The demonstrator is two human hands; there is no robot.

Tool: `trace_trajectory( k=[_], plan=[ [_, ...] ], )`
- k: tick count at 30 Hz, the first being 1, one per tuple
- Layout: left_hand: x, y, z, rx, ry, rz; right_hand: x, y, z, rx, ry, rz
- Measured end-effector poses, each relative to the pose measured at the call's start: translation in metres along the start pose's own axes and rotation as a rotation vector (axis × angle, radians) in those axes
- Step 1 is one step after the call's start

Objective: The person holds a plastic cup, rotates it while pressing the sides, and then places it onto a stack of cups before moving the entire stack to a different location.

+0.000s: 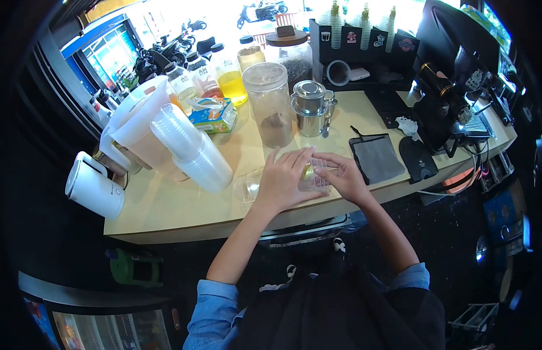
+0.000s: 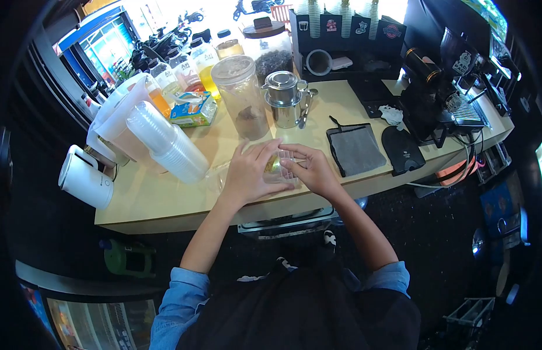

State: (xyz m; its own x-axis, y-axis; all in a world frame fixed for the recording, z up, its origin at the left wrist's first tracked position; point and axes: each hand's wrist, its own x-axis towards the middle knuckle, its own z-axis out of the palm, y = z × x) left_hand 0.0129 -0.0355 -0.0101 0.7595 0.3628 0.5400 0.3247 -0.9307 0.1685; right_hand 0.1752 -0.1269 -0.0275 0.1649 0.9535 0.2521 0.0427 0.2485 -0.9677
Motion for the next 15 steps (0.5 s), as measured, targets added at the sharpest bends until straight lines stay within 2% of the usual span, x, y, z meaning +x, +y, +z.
trace_trajectory(
  k=[2,7,15],
  plan=[
    [0.002,-0.001,0.003,-0.075,-0.054,-0.014,0.0,0.002,-0.002,-0.01,0.004,-0.022],
    [0.005,-0.005,0.002,-0.065,0.034,0.029,-0.005,-0.009,-0.004,0.028,0.016,0.018],
    [0.006,-0.003,0.0,-0.075,-0.006,0.006,-0.009,-0.002,-0.012,0.038,-0.004,-0.014]
  ],
)
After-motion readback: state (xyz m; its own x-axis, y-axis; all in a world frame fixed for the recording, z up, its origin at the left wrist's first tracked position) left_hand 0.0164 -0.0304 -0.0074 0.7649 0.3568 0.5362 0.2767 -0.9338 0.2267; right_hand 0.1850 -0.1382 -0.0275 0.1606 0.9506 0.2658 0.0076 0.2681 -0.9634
